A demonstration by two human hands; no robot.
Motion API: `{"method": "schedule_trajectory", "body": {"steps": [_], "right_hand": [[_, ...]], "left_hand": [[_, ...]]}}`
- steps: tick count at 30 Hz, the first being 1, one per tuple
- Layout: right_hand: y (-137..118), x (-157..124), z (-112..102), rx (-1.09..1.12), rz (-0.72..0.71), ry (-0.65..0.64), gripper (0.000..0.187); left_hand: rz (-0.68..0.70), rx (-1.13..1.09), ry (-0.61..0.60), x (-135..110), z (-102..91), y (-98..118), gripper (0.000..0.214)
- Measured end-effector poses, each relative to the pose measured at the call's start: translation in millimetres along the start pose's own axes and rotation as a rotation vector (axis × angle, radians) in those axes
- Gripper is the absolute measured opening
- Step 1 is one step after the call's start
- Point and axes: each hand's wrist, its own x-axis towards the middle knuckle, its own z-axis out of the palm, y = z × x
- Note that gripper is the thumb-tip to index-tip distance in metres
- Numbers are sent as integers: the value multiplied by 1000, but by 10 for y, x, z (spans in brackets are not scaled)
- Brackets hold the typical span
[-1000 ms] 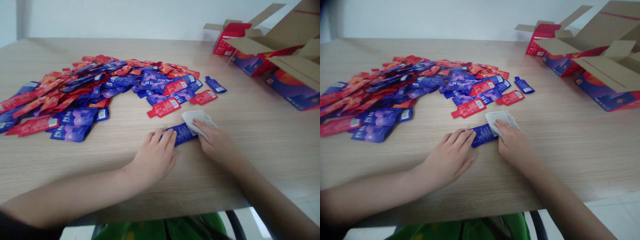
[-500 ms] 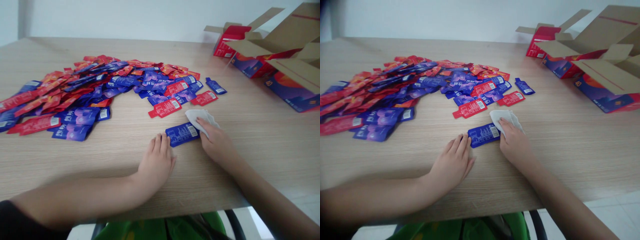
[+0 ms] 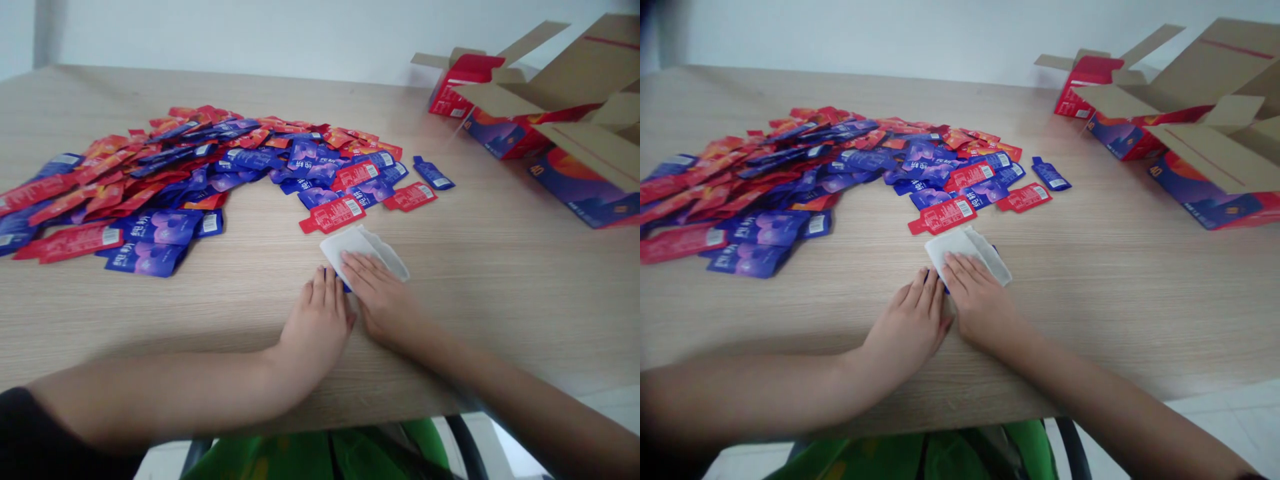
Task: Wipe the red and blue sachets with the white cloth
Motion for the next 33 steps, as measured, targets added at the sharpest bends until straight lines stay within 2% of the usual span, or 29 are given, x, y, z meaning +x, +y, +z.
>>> {"method": "schedule_trajectory", "body": {"steps": [2,5,7,9,12,14,16,19,21,25,27,29,33], "right_hand": [[86,-5,-12,-5,68,19,52],[284,-59,-37,-72,268,77,50],[329,-93,-22,-116,341,101,50],[250,-98,20,-132,317,111,50],[36,-58,83,-87,131,79,52],[-9,-40,84,-30,49,38,54],[86,-57,48,5,107,32,58],[317,-121,-6,-9,312,89,59],[354,-144,-5,-34,352,117,57],[94,-87,54,-1,102,38,57],[19,-57,57,19,36,7,58],[86,-66,29,7,105,21,58],[351,-147,-11,-85,352,101,57]], "left_hand": [[-6,-26,-16,3,-17,-8,57],[-1,-58,-17,23,-57,-32,60],[15,-80,-1,39,-84,-49,59],[34,-104,11,53,-101,-65,56],[50,-128,-7,59,-110,-80,52],[57,-129,-20,53,-108,-85,53],[66,-122,-19,45,-102,-87,57],[75,-118,-13,47,-99,-92,63],[67,-125,-4,61,-106,-100,65],[64,-138,-10,89,-131,-118,57],[74,-125,-14,89,-133,-116,54],[75,-97,0,80,-119,-101,56],[70,-44,18,64,-71,-47,61]]}}
